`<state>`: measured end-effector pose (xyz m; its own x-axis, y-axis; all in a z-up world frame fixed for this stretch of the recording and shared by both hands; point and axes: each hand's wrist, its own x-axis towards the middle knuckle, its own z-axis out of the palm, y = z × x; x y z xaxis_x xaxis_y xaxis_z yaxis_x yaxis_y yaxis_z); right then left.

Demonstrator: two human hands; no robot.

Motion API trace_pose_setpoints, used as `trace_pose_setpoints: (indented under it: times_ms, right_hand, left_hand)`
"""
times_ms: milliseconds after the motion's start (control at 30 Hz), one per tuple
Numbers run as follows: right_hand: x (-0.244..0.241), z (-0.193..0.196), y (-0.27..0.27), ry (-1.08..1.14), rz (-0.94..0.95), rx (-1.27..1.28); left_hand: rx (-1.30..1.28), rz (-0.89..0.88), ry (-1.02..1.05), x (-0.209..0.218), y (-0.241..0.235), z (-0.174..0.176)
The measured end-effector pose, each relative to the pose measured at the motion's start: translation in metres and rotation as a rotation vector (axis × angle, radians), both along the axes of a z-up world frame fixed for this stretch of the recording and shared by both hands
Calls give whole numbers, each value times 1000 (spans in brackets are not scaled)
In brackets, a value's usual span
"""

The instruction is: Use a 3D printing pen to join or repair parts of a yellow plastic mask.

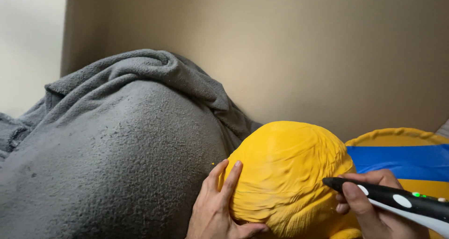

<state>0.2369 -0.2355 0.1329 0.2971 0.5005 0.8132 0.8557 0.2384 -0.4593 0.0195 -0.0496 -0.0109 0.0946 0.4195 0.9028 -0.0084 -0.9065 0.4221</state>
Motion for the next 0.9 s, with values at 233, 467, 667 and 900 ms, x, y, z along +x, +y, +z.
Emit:
trace_pose_setpoints:
  times_ms: [233,467,667,900]
  right_hand:
    - [7,5,-2,-72,-26,-82]
    - [16,4,0,-33,14,-64]
    - [13,5,3,-55,-93,-103]
    - [25,4,1,-14,-3,-138]
  left_hand:
    - [31,-4,-5,-5,-3,1]
    - [35,-17,-18,-8,-5,1]
    - [42,-10,-14,-10,-4,1]
    - [42,-19,-10,-11,-5,1]
